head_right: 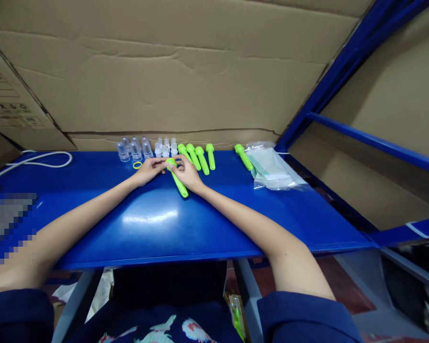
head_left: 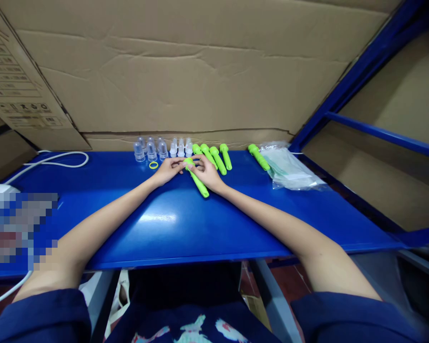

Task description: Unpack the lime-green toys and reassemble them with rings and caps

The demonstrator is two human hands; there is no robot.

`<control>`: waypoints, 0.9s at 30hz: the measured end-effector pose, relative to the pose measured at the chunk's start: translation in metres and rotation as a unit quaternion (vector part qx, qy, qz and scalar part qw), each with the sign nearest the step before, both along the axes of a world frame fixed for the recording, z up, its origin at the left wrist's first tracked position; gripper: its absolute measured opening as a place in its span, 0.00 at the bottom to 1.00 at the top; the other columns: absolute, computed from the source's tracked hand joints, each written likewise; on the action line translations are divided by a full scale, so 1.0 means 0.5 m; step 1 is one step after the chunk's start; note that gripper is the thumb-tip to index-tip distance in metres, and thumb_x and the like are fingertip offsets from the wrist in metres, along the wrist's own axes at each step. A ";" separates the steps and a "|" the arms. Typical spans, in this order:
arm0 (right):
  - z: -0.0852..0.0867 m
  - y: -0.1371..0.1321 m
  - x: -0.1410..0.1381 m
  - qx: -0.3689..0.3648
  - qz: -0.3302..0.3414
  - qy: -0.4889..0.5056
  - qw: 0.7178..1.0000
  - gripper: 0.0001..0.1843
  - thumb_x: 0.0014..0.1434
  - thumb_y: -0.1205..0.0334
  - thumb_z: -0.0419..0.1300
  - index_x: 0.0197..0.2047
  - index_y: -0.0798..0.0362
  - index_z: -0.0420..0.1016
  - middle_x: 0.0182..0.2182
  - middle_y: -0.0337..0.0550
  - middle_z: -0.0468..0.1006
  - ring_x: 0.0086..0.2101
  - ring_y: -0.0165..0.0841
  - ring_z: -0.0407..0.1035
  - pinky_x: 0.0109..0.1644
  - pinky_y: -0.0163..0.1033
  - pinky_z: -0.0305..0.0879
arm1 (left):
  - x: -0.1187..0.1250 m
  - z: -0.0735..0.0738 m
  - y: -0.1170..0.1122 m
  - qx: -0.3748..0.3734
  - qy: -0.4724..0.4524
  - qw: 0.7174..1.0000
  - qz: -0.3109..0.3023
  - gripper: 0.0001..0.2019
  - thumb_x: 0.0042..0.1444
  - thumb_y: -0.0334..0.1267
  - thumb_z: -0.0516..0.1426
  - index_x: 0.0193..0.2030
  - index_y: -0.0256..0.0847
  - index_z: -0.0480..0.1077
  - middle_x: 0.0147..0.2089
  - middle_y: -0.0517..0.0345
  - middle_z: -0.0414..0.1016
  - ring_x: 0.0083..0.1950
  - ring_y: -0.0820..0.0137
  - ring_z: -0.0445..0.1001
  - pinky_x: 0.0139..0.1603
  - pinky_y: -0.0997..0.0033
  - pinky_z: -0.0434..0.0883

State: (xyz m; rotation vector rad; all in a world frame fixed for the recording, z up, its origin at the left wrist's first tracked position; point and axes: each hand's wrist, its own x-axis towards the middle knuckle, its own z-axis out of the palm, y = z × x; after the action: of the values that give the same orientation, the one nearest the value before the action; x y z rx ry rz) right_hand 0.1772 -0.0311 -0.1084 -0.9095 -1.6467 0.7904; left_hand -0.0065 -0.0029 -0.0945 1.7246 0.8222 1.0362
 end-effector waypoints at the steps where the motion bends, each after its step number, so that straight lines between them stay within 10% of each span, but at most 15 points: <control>1: 0.000 0.001 0.000 -0.002 0.000 -0.001 1.000 0.29 0.54 0.38 0.66 0.49 0.50 0.68 0.42 0.48 0.79 0.40 0.39 0.77 0.41 0.44 0.77 | 0.001 0.000 -0.001 0.003 -0.001 1.000 -0.002 0.31 0.47 0.56 0.66 0.50 0.31 0.77 0.42 0.48 0.82 0.33 0.72 0.74 0.38 0.70 0.72; 15: 0.000 0.000 0.008 -0.006 0.010 -0.059 0.998 0.31 0.61 0.40 0.60 0.59 0.52 0.69 0.47 0.50 0.78 0.35 0.35 0.74 0.44 0.45 0.75 | -0.005 0.002 -0.011 0.081 0.031 0.993 0.079 0.22 0.52 0.48 0.64 0.49 0.35 0.80 0.42 0.50 0.84 0.24 0.77 0.68 0.29 0.73 0.68; 27: -0.002 0.015 0.017 -0.017 0.051 -0.077 0.996 0.23 0.63 0.48 0.59 0.55 0.52 0.71 0.49 0.48 0.77 0.43 0.39 0.72 0.51 0.47 0.72 | 0.003 0.009 -0.018 0.025 0.009 0.999 0.032 0.29 0.47 0.55 0.67 0.50 0.34 0.79 0.42 0.49 0.83 0.30 0.74 0.72 0.31 0.74 0.70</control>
State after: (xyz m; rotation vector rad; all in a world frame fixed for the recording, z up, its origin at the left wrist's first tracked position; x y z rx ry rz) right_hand 0.1855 -0.0235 -0.1093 -0.9358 -1.8314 0.8357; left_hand -0.0048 -0.0118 -0.0897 1.7621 0.8759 1.0936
